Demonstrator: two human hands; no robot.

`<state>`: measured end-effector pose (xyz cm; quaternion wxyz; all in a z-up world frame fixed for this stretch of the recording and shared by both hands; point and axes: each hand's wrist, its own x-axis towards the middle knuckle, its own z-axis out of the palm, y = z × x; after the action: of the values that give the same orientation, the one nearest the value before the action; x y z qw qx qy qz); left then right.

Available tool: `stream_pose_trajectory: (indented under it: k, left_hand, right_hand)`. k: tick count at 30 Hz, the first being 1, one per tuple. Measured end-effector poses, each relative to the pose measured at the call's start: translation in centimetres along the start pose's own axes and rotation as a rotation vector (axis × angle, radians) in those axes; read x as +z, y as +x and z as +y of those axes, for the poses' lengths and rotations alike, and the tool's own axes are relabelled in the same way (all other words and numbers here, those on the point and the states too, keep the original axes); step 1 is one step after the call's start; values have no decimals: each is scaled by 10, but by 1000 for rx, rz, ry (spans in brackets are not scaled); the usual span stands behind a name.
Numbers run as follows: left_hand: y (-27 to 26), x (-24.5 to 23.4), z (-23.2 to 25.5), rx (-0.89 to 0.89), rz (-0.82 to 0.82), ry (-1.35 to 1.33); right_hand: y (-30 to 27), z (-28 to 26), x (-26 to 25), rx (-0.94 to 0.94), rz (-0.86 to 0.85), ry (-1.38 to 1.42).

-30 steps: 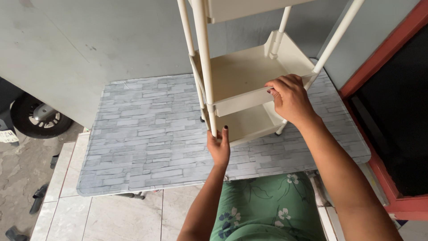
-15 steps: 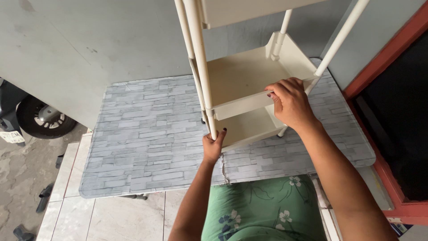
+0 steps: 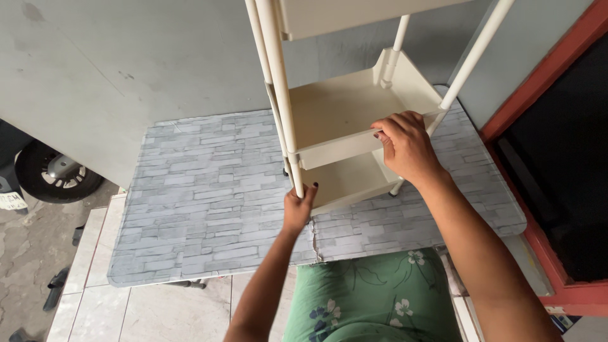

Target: The person assembles a three-tier plastic rolling cart by inserting vertical poles into the shelf trays and securing the wheels. They repeatedly adjust the poles and trays to ensure a stable fit.

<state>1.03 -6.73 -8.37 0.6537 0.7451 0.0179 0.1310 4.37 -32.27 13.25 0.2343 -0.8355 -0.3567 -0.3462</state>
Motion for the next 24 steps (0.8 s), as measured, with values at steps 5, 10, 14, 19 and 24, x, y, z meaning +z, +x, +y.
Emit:
stream_pose_trajectory:
  k: [5,10,14,19,24]
  left_hand:
    - [-21,-1,34,418,218,83]
    - [-12,-9,63,517,188,2]
    - [-3,3,67,351,148,-139]
    - [4,13,53,314,158,-316]
    - [3,11,45,406,132,-299]
  right_hand:
    - [-1,1,0,-14,6,-12]
    - [-2,-1,-1,-3,4,-14]
    - [-4,-3,-1,-4,6,-27]
    - [-5,-2,-1,8,-2,-21]
    - [-5,1,2,2,1,-25]
